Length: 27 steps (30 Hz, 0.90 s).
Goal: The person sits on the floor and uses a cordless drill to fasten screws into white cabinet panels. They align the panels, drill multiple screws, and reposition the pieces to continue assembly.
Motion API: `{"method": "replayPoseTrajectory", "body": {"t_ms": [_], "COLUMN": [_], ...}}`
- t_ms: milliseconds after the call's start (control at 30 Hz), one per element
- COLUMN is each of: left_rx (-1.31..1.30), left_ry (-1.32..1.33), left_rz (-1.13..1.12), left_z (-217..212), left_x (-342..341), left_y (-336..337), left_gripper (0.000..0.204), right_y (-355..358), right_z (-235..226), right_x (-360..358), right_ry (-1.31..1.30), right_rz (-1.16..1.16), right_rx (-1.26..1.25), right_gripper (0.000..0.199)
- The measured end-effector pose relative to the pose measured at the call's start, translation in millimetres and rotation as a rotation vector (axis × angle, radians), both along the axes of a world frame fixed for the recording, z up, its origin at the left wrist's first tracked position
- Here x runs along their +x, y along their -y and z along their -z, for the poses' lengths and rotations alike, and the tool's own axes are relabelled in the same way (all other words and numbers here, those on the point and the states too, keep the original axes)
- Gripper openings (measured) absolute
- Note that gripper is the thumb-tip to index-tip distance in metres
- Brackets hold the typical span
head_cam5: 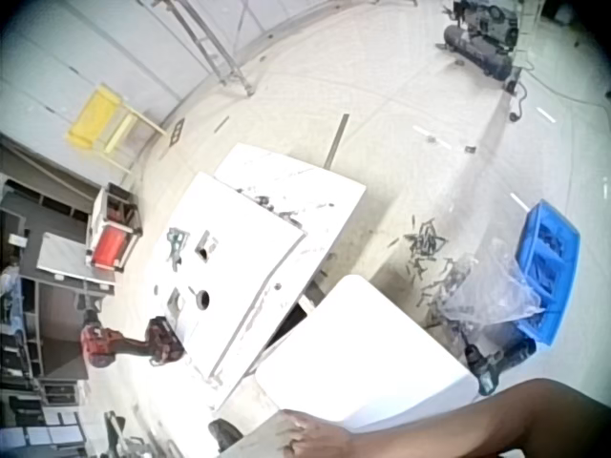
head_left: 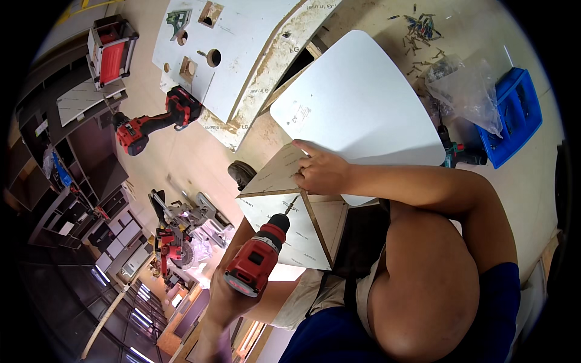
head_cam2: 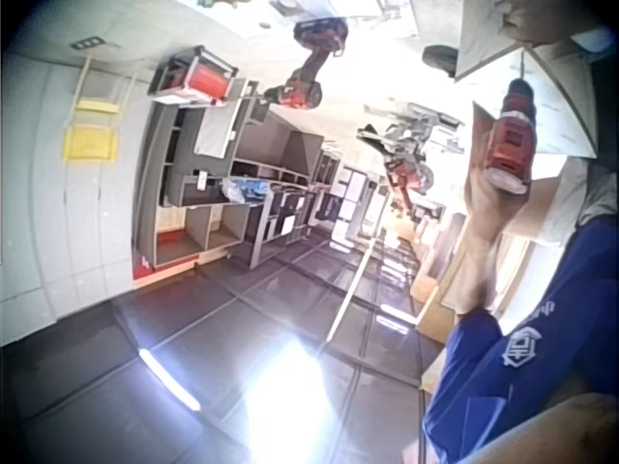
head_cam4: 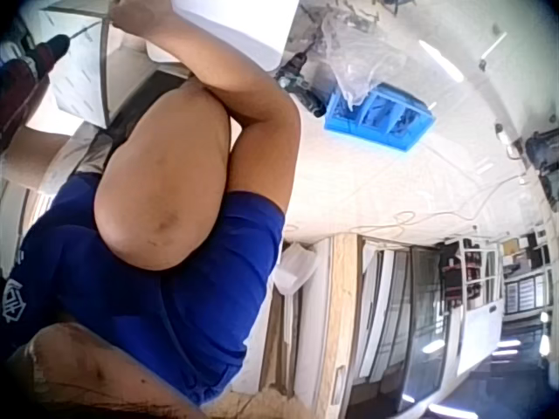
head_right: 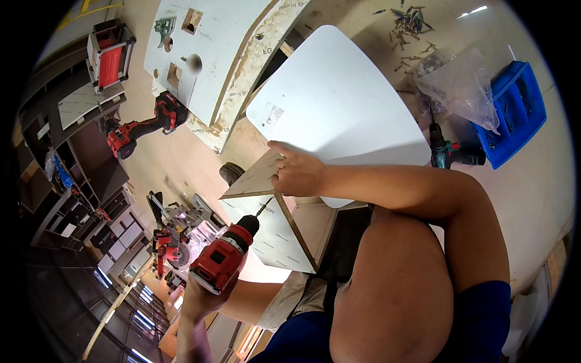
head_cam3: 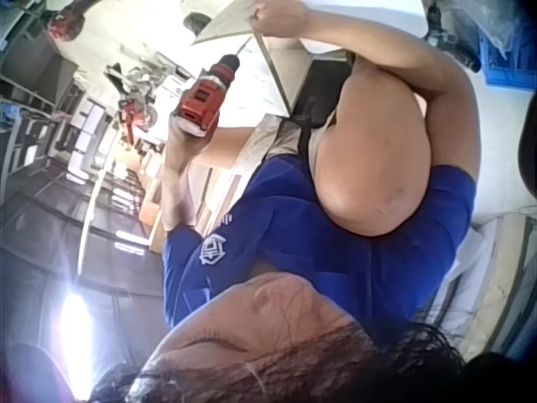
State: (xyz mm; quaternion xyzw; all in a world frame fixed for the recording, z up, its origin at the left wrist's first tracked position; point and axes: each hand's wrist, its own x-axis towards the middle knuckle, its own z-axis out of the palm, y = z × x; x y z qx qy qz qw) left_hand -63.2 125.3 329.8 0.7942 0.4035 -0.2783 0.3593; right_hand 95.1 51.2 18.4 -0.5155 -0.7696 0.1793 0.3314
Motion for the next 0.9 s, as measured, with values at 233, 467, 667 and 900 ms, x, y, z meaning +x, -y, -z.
{"method": "replayPoseTrajectory", "body": {"t_ms": [233,467,667,900], "left_rx": [0.005,0.010,-0.002,-0.021], "left_ry": [0.048,0.026,0.021,-0.011], "left_rz": [0.018,0.026,-0.011,-0.015], "left_z": [1.2,1.1,0.4,0.9], "left_x": [-4.7,-0.8,1.1,-3.4], "left_y": [-2.0,-1.3,-0.7,-1.3], "left_gripper": [0.048,0.047,0.046,0.045], "right_y": [0.2,0.0,0.1,-0.3], "right_z": [-1.8,2.9,0.0,0.5], "right_x": [1.7,-1.4,0.4,1.0], "right_ry": [0.034,-0.055,0.009,0.019], "right_rz": [-0.016,0.019,-0.008,-0.009], "right_rx": [-0.015,0.032,-0.008,-0.008], "right_gripper": [0.014,0.022,0.015,0.015]}}
